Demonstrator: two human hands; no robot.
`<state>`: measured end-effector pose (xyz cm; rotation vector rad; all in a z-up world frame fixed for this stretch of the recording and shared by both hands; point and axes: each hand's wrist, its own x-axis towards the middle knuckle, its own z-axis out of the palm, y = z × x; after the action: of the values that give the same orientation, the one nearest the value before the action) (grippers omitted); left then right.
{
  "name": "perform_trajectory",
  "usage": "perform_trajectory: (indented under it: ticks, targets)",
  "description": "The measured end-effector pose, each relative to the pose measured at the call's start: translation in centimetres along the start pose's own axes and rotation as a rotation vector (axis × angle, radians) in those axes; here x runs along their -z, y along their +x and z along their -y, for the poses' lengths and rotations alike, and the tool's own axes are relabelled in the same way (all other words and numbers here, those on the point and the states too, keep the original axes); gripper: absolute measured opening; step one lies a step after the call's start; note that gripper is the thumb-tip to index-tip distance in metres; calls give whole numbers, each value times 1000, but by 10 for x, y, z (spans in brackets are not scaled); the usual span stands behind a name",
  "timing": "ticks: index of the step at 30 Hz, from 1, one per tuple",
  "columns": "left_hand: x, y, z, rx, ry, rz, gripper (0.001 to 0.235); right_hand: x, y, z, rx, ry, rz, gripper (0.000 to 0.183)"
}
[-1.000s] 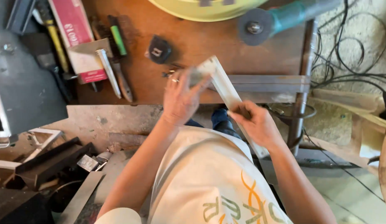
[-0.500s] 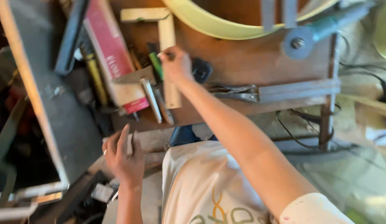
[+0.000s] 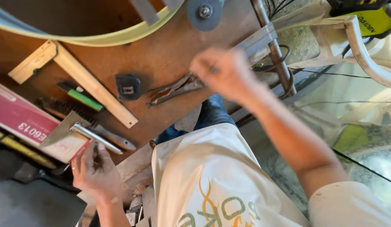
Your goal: Measuring, marking, and cutting metal bars using an angle grinder on a workbench.
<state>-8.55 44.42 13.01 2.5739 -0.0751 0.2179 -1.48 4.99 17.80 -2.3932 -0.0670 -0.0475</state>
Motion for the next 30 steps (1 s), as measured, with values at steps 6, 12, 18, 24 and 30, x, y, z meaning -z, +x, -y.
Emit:
perform_trajectory:
  ticks: [6, 12, 18, 24, 30]
  targets:
    - [-50, 29, -108, 185, 63, 54, 13, 94, 100, -194, 21, -363, 30, 49]
    - [-103, 3, -228, 56, 56, 194, 20, 39, 184, -238, 386, -733, 578, 64]
    - [-113, -21, -260, 133, 102, 276, 26, 50, 203, -246, 399, -594, 788, 58]
    - [-129, -8, -273, 139, 21, 395, 19, 182, 136, -252, -189, -541, 648, 53]
    - [-185, 17, -344, -364, -402, 640, 31, 302, -40, -256, -555, -691, 82, 76]
